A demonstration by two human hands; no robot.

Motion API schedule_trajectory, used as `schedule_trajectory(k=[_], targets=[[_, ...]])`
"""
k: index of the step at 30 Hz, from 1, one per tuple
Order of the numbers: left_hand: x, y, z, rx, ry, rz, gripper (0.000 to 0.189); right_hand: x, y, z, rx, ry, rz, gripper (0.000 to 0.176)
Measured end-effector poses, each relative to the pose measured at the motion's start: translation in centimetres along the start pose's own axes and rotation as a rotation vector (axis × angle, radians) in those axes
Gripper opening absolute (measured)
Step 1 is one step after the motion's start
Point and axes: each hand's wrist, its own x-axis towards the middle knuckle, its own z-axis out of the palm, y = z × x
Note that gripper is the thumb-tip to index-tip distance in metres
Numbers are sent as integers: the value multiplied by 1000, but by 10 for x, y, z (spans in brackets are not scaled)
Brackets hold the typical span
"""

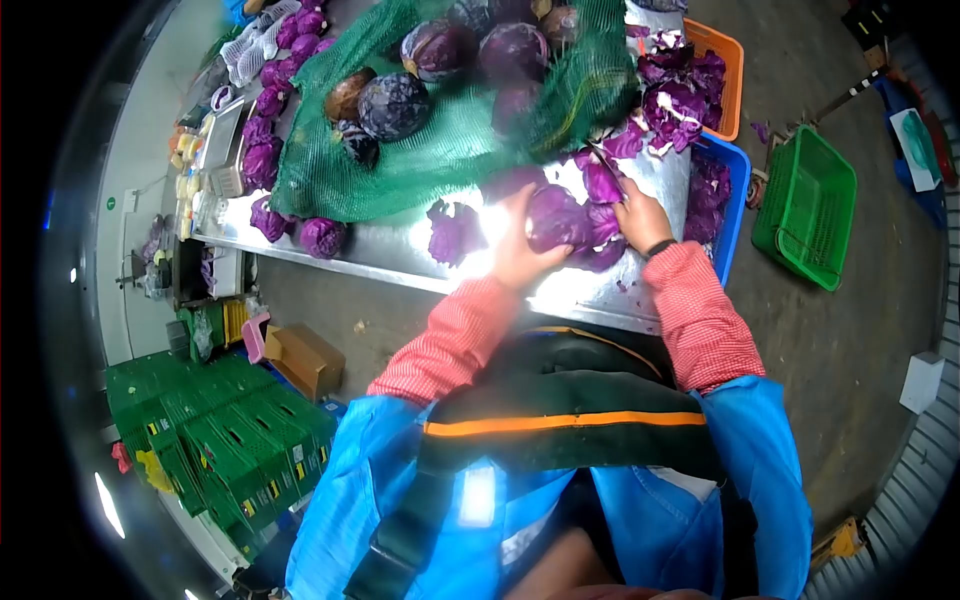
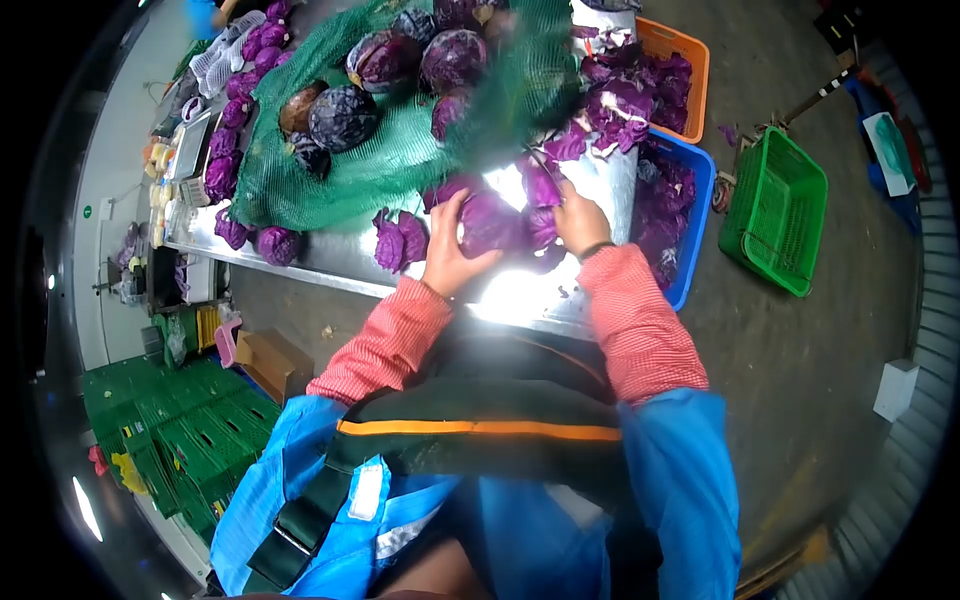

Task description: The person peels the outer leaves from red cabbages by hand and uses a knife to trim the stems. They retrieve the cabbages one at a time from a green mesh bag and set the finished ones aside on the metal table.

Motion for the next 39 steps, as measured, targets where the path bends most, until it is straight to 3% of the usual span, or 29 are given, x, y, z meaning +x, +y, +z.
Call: schedule_trajectory(k=[1,2,6,10,12,14,17,18,19,20,22,23,25,26,27,29,30,32,39], targets=[[1,-4,-2,37,59,70,100,0,4,-7,19,-13,46,43],[6,-10,-2,-10,49,49,101,-1,7,0,83,59,-85,41],[8,-8,-14,-28,-70,-4,101,-12,-14,16,41,108,-144,33],[9,-20,-25,-643,0,-375,92,-23,0,-15,39,72,-138,35],[1,-22,-35,-1113,-208,-526,91,-26,3,-34,7,107,-49,35],[-4,-18,-36,-1360,-336,-583,90,-24,13,-39,-207,190,-75,42],[0,-7,-34,-1393,-384,-520,91,-33,-27,-50,-199,340,-232,52],[3,-10,-33,-1368,-469,-495,95,-39,-55,-62,-15,129,-40,62],[9,4,-31,-1296,-454,-450,96,-39,-57,-56,293,87,-187,63],[17,22,-27,-1223,-439,-403,97,-43,-59,-60,489,-139,-54,62],[24,36,-27,-1045,-439,-347,96,-47,-57,-62,645,-184,-66,53],[25,31,-34,-960,-455,-491,94,-50,-56,-62,723,-208,-69,48],[26,17,-49,-768,-479,-775,92,-52,-60,-54,577,23,-258,44],[21,12,-47,-857,-590,-658,87,-56,-62,-50,675,-94,-104,39],[16,14,-36,-838,-541,-685,79,-56,-67,-44,480,-62,-232,45],[5,23,-30,-792,-391,-665,59,-63,-77,-49,151,-45,-254,53],[6,2,-20,-663,-338,-552,59,-61,-76,-49,63,-6,-240,60],[0,-45,1,-463,-236,-390,58,-59,-76,-52,-79,-43,-214,56],[-2,-49,21,97,-140,-152,60,-52,-60,-52,-262,225,-340,33]])
